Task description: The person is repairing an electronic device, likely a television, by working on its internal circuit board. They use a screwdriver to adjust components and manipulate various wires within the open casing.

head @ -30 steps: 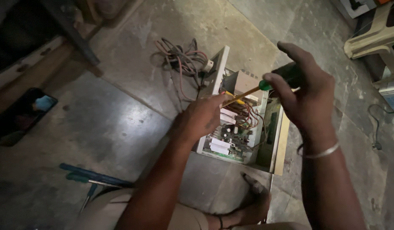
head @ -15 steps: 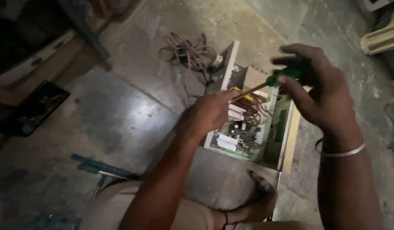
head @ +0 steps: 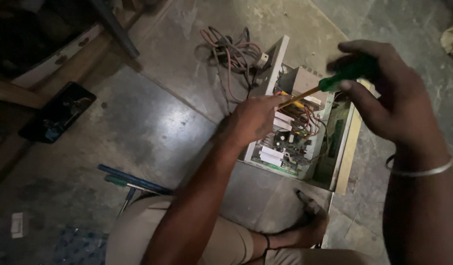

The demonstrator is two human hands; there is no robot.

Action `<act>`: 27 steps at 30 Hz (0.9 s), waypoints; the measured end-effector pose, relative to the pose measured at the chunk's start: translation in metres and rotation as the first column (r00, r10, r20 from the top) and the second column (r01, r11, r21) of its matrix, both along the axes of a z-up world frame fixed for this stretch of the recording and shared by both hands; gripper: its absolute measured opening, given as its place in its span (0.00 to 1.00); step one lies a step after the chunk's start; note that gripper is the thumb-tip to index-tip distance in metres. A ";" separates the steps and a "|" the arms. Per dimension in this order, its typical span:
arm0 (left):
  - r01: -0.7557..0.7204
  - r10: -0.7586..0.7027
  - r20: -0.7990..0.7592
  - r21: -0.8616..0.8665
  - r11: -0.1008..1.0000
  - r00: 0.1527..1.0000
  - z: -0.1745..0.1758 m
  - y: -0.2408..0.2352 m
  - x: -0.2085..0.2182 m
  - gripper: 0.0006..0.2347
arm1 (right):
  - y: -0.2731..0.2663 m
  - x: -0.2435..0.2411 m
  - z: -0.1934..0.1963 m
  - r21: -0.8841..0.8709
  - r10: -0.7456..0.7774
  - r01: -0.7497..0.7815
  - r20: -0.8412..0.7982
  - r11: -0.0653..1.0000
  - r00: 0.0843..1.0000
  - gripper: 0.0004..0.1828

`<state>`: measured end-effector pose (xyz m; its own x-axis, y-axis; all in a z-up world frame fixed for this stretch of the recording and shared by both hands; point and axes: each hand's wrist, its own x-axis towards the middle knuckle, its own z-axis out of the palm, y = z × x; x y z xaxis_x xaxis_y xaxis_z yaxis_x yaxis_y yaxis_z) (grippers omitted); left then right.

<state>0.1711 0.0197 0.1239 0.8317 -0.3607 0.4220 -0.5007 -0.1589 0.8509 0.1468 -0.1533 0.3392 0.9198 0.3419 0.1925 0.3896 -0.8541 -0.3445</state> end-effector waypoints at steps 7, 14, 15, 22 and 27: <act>0.022 -0.015 -0.106 0.064 0.998 0.994 0.004 0.001 0.001 0.16 | 0.011 0.004 0.017 0.087 0.106 -0.101 -0.052 0.991 0.993 0.24; 0.065 -0.070 -0.050 -0.088 0.994 0.996 0.001 0.003 0.001 0.13 | 0.013 -0.002 0.006 0.093 0.022 -0.024 0.022 0.995 1.000 0.25; 0.067 -0.072 -0.049 -0.082 0.994 0.996 0.001 0.003 0.001 0.13 | 0.012 -0.003 0.006 0.171 0.017 -0.007 -0.059 0.985 0.998 0.24; 0.112 -0.116 -0.077 -0.052 0.992 0.990 0.006 0.009 -0.001 0.15 | 0.014 -0.006 0.004 -0.052 -0.123 0.124 0.016 0.991 0.992 0.23; 0.130 -0.130 0.009 -0.090 0.987 0.992 0.003 0.011 -0.002 0.16 | 0.005 -0.007 0.006 0.075 -0.047 0.049 -0.035 0.996 0.998 0.23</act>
